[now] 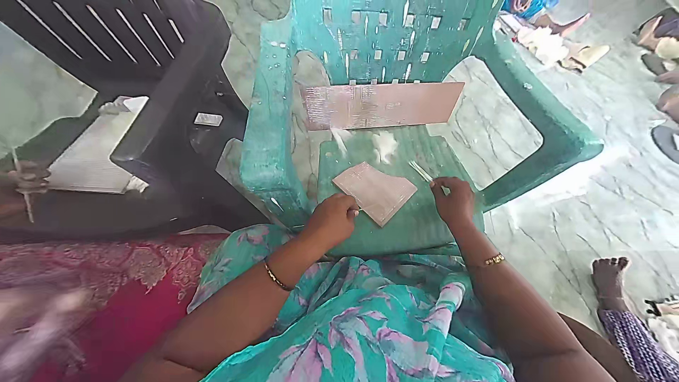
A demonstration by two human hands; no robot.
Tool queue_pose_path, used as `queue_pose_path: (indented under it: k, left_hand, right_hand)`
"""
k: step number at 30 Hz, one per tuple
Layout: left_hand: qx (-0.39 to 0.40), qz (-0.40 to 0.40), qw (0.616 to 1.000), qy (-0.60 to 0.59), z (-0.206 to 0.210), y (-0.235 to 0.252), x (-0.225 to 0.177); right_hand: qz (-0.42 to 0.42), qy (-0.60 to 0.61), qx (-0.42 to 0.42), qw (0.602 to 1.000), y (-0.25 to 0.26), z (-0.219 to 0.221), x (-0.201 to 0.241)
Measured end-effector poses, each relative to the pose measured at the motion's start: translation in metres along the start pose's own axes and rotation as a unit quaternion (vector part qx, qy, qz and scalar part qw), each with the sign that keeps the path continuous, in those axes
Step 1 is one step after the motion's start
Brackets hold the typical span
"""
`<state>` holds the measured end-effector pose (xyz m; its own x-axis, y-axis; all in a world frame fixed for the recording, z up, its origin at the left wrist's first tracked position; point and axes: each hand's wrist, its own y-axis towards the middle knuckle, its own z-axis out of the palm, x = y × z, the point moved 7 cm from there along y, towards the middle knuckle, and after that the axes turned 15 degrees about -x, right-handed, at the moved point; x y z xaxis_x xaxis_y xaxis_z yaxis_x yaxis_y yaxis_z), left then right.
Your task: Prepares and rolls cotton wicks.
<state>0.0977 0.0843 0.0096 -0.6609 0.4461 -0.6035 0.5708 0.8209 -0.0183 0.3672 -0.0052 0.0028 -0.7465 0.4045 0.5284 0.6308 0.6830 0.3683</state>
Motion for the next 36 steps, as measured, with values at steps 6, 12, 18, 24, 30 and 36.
queue_pose_path:
  k: [6,12,18,24,30,36]
  left_hand:
    - [0.064,0.005,0.997,-0.036,0.015,0.002,-0.003]
    - [0.088,-0.006,0.994,-0.061,0.015,0.002,-0.001]
    - [0.125,0.016,0.988,-0.088,0.018,-0.007,-0.012]
    - [0.146,0.026,0.984,-0.101,0.021,-0.011,-0.016]
    - [0.154,0.043,0.980,-0.119,0.020,-0.013,-0.019]
    - [0.146,0.023,0.975,-0.164,0.019,-0.010,-0.020]
  right_hand:
    - [0.055,-0.089,0.020,0.994,0.053,0.048,-0.016]
    - [0.093,-0.068,0.048,0.992,0.064,0.054,-0.034]
    - [0.062,-0.025,-0.009,0.998,0.049,0.029,-0.045]
    - [0.006,-0.084,0.003,0.996,0.038,0.035,-0.035]
    - [0.007,-0.080,-0.018,0.997,0.044,0.030,-0.009]
    - [-0.092,-0.021,0.024,0.995,0.061,0.063,0.053]
